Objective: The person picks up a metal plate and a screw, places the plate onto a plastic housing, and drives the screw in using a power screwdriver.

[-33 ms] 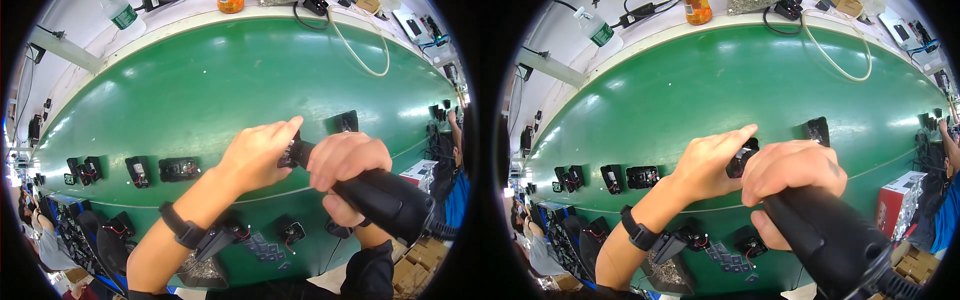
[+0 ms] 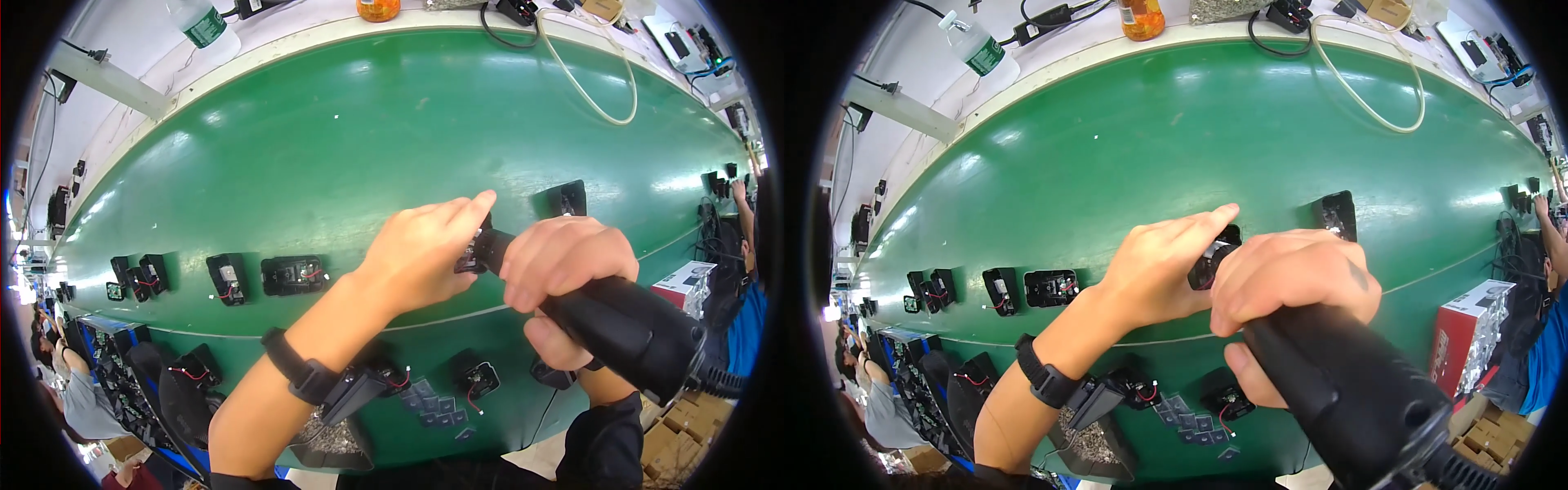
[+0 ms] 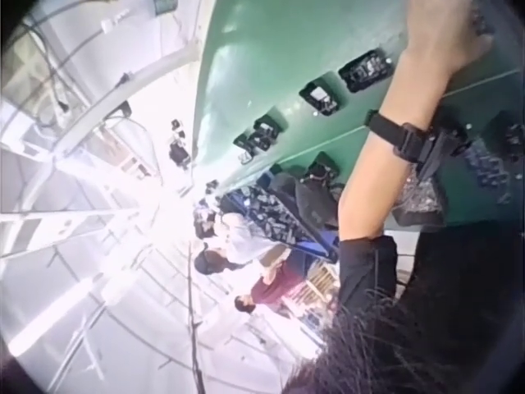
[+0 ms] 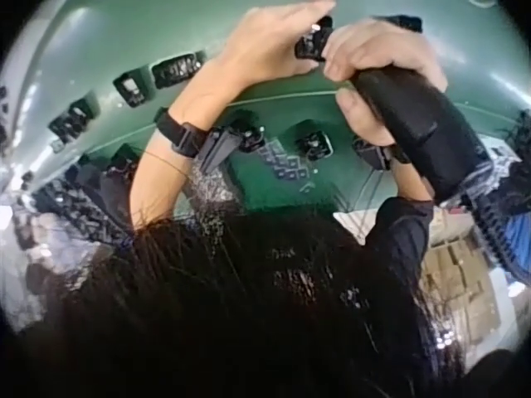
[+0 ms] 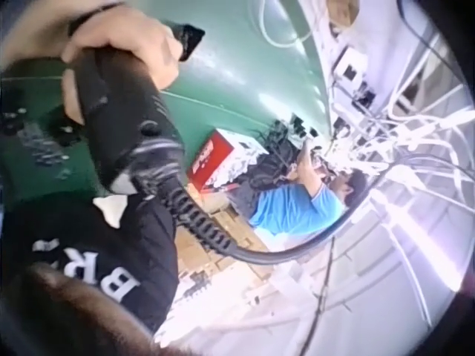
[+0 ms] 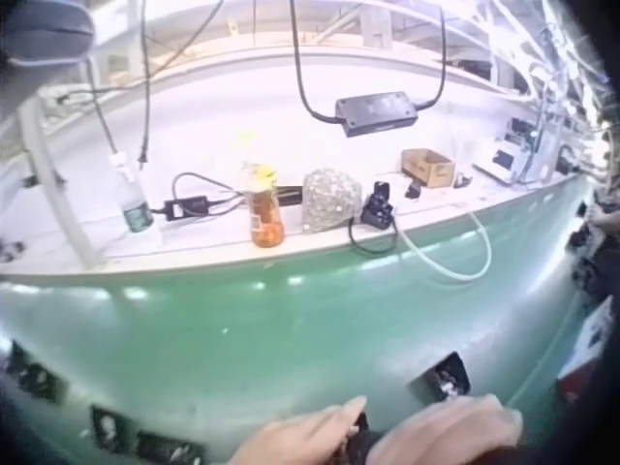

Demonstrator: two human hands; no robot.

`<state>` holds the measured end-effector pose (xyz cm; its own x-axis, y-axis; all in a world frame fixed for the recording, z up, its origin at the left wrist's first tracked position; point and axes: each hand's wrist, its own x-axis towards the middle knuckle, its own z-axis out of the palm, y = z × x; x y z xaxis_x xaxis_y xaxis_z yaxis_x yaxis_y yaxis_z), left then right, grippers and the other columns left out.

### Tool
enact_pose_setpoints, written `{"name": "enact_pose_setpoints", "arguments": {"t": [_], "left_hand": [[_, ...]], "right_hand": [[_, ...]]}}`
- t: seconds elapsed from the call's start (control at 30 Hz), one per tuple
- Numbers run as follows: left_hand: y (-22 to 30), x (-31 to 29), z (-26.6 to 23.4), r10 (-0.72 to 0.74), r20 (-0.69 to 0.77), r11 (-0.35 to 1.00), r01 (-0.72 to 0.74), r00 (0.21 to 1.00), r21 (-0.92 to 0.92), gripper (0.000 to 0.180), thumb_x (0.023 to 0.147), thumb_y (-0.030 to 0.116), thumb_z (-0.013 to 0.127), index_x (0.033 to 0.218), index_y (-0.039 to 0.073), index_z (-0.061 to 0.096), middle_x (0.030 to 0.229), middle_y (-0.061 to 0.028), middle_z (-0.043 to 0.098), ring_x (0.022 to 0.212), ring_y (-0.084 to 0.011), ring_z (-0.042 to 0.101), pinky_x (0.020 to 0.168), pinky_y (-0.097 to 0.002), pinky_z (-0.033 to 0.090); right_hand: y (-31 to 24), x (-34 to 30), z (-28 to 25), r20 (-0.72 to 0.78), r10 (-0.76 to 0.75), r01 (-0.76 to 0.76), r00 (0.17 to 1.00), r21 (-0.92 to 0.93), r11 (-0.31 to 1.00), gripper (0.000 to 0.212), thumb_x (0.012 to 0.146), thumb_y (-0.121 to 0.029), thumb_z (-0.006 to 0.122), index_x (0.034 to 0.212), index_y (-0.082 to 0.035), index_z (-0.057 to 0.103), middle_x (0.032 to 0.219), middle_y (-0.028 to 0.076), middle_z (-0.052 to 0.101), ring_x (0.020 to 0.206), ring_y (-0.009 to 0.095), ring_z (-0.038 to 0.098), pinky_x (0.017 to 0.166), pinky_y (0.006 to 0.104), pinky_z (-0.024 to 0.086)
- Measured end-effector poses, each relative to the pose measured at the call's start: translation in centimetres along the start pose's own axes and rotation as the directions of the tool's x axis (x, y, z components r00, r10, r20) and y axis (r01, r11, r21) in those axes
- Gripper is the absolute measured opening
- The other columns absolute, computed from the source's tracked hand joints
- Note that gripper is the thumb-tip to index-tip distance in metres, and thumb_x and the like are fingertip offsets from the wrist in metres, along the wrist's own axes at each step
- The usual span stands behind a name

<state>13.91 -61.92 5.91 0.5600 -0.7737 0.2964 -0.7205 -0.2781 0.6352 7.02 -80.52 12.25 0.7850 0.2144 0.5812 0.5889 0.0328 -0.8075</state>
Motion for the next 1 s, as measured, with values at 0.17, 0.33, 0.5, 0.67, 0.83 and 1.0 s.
{"name": "enact_pose_setpoints", "arguments": {"t": [0.17, 0.33, 0.5, 0.67, 0.83, 1.0], "left_hand": [[0.4, -0.5, -0.8, 0.011, 0.082, 0.999, -0.014, 0.997, 0.039, 0.091, 0.066, 0.019, 0.089, 0.146, 0.003, 0.047, 0.121, -0.0166, 0.068, 0.106, -0.0345, 0.069, 0.089, -0.0413, 0.058], [2.2, -1.2, -0.8, 0.039, -0.028, 0.990, -0.035, 0.999, 0.134, 0.096, 0.071, 0.019, 0.087, 0.153, 0.004, 0.040, 0.131, -0.0171, 0.062, 0.118, -0.0388, 0.062, 0.098, -0.0448, 0.053], [9.4, -11.6, -4.5, 0.077, -0.103, 0.973, -0.052, 0.992, 0.226, 0.029, 0.069, 0.006, 0.082, 0.097, 0.009, 0.075, 0.079, 0.0001, 0.063, 0.069, -0.0166, 0.060, 0.057, -0.0299, 0.038], [14.1, -16.9, -1.9, -0.233, 0.326, 0.918, 0.096, 0.916, 0.386, 0.038, 0.079, 0.022, 0.079, 0.114, 0.010, 0.071, 0.089, 0.0005, 0.062, 0.069, -0.0172, 0.057, 0.060, -0.0310, 0.041], [11.6, -18.7, 1.6, -0.170, 0.321, 0.919, 0.033, 0.932, 0.392, 0.040, 0.080, 0.018, 0.069, 0.119, 0.008, 0.067, 0.090, -0.0019, 0.060, 0.071, -0.0181, 0.059, 0.060, -0.0314, 0.045], [12.2, -17.5, 1.9, -0.240, 0.280, 0.887, 0.093, 0.929, 0.453, 0.046, 0.079, 0.017, 0.066, 0.123, 0.006, 0.065, 0.089, -0.0029, 0.059, 0.071, -0.0172, 0.061, 0.057, -0.0307, 0.047]], "right_hand": [[-4.7, 0.4, -0.3, -0.001, -0.002, 0.001, 1.000, -0.165, 0.986, 0.040, 0.075, -0.003, 0.076, 0.107, -0.010, 0.054, 0.081, 0.004, 0.069, 0.069, 0.020, 0.069, 0.067, 0.0353, 0.058], [-10.6, -6.8, -2.7, -0.119, -0.226, 0.250, 0.967, 0.264, 0.931, 0.048, 0.069, 0.003, 0.082, 0.109, -0.005, 0.056, 0.082, 0.010, 0.073, 0.066, 0.020, 0.072, 0.066, 0.0345, 0.064], [-14.0, -13.3, 0.6, -0.239, 0.118, -0.068, 0.964, 0.207, 0.976, 0.043, 0.070, 0.005, 0.082, 0.105, -0.004, 0.057, 0.074, 0.010, 0.072, 0.063, 0.022, 0.072, 0.059, 0.0341, 0.062], [-12.2, -16.0, 4.5, -0.414, 0.161, -0.105, 0.896, 0.155, 0.982, 0.034, 0.072, -0.002, 0.081, 0.099, -0.004, 0.060, 0.069, 0.007, 0.070, 0.060, 0.023, 0.071, 0.058, 0.0338, 0.060], [-10.5, -16.7, 5.1, -0.248, 0.167, -0.132, 0.954, 0.153, 0.979, 0.034, 0.071, -0.002, 0.081, 0.098, -0.003, 0.060, 0.071, 0.009, 0.071, 0.059, 0.023, 0.071, 0.058, 0.0362, 0.061], [-10.1, -17.1, 5.0, -0.330, 0.186, -0.149, 0.926, 0.134, 0.980, 0.032, 0.073, -0.004, 0.080, 0.096, -0.005, 0.059, 0.069, 0.006, 0.069, 0.057, 0.022, 0.069, 0.058, 0.0353, 0.060]]}}
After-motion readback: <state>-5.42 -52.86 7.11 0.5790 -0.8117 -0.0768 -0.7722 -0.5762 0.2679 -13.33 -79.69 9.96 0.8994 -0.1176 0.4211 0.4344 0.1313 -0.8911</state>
